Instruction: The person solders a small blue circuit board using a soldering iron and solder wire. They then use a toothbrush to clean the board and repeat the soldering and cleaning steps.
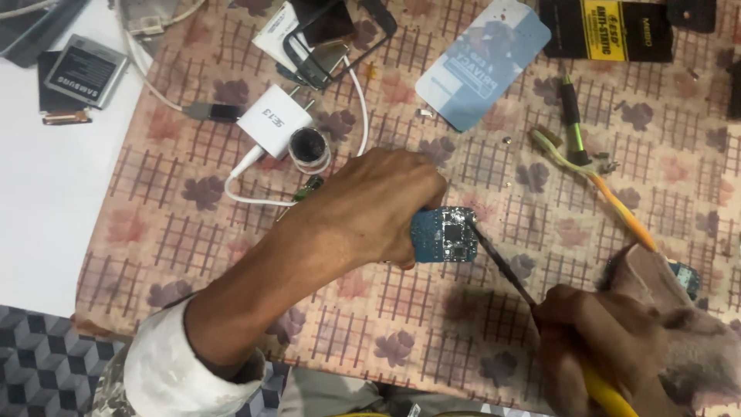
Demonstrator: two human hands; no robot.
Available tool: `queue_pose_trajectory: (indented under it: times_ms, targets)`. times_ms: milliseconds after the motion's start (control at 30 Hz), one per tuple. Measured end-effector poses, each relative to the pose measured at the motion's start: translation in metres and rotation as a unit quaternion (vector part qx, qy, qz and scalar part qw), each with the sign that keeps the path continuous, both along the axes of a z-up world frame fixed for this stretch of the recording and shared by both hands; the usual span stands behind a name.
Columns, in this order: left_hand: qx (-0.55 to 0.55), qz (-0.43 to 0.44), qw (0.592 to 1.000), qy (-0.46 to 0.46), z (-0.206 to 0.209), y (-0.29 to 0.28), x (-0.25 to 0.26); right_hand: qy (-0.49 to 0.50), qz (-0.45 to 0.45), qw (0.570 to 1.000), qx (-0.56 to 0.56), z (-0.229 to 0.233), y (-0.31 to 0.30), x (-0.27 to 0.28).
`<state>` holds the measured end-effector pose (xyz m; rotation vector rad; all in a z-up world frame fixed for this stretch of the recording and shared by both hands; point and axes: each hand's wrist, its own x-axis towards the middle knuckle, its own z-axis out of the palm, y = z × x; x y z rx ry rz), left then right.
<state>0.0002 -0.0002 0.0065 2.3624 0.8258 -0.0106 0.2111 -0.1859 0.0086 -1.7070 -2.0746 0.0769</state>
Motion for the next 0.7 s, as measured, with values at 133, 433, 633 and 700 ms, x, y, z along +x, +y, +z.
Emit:
queue_pose_trajectory:
  times_ms: [133, 433, 633, 700]
  targets:
    - [0.016, -0.015, 0.999, -0.028, 0.000, -0.002, 0.001, 0.004, 0.006, 1.000, -0.008, -0.002, -0.009, 0.004]
    - [-0.030, 0.017, 0.999, 0.028, 0.012, -0.004, 0.003, 0.091, 0.112, 0.989, -0.014, -0.044, -0.007, 0.050]
    - [-0.022, 0.005, 0.998, 0.060, 0.029, -0.002, 0.012, 0.199, 0.008, 0.979, -0.044, -0.013, 0.009, 0.046]
    - [-0.060, 0.043, 0.991, 0.116, 0.033, -0.004, 0.014, 0.260, -0.027, 0.964, -0.040, -0.009, 0.018, 0.043]
